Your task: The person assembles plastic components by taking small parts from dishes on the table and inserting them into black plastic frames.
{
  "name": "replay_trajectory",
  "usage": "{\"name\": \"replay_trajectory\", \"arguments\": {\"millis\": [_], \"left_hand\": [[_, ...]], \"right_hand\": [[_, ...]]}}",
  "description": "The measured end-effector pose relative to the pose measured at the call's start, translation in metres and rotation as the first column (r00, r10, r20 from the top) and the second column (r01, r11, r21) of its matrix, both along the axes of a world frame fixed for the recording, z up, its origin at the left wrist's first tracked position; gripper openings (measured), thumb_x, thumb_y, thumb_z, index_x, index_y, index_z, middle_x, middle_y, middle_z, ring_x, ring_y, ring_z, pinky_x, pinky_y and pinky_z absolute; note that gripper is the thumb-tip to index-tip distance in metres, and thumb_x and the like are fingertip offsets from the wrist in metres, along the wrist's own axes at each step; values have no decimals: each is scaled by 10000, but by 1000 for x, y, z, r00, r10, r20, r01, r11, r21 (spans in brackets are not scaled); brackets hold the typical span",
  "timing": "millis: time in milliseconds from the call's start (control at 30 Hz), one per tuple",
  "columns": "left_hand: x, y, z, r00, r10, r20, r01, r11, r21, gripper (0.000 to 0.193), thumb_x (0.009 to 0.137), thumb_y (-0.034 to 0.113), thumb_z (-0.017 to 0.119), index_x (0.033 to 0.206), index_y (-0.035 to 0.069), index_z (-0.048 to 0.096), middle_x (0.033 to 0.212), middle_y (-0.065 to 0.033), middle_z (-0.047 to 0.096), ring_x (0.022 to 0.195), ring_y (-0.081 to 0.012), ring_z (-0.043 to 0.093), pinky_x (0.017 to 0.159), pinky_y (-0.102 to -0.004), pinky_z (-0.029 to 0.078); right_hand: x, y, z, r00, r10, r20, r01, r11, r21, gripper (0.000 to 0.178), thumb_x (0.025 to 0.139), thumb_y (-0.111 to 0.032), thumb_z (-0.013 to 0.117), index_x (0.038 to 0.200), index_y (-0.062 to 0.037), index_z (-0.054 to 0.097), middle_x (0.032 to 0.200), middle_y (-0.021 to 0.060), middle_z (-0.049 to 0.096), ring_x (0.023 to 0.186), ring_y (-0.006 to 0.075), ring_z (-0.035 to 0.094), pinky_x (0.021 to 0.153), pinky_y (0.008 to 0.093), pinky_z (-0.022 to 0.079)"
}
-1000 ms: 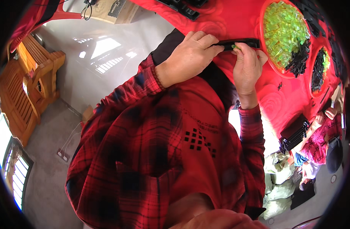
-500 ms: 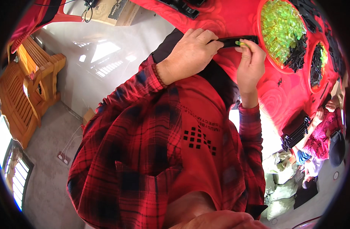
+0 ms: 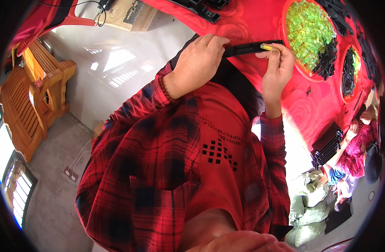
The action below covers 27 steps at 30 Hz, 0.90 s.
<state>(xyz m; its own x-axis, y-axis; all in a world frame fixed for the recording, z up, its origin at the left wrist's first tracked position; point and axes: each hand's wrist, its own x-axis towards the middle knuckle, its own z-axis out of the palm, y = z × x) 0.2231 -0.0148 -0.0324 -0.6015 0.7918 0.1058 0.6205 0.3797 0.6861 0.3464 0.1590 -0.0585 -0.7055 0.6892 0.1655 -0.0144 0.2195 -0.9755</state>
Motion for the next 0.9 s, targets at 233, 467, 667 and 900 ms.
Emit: {"name": "replay_trajectory", "arguments": {"millis": [233,467,667,900], "left_hand": [[21,-2,5,980,-80,180,77,997,23,158,892,64,609,1049,40,609,916,-155,662,806,-362,655,695,-425,535],[22,11,9,993,-121,8,121,993,-1,271,831,24,650,1087,55,569,1027,-120,645,921,-328,647,726,-398,544],[-17,45,8,880,-352,-318,397,913,90,494,849,32,540,1331,140,568,1329,-28,575,1246,-257,507,1053,-396,414],[-16,61,5,747,-484,-455,500,861,-95,307,813,155,668,1116,109,644,1160,-30,619,1186,-242,527,1130,-497,297]], "right_hand": [[-18,4,-5,998,65,-25,-66,997,-47,149,1016,-138,533,1074,-3,559,937,77,661,744,89,595,707,221,476],[-10,15,4,993,96,-63,-104,985,-137,134,1008,-110,537,1085,-5,573,981,81,673,756,85,598,711,221,478],[17,11,20,1000,-24,12,25,996,-83,129,1014,-82,507,1091,8,558,996,104,672,773,98,607,745,230,494],[43,-6,36,960,-259,101,259,966,15,152,988,-94,574,1096,11,599,970,81,659,763,93,577,722,226,489]]}}
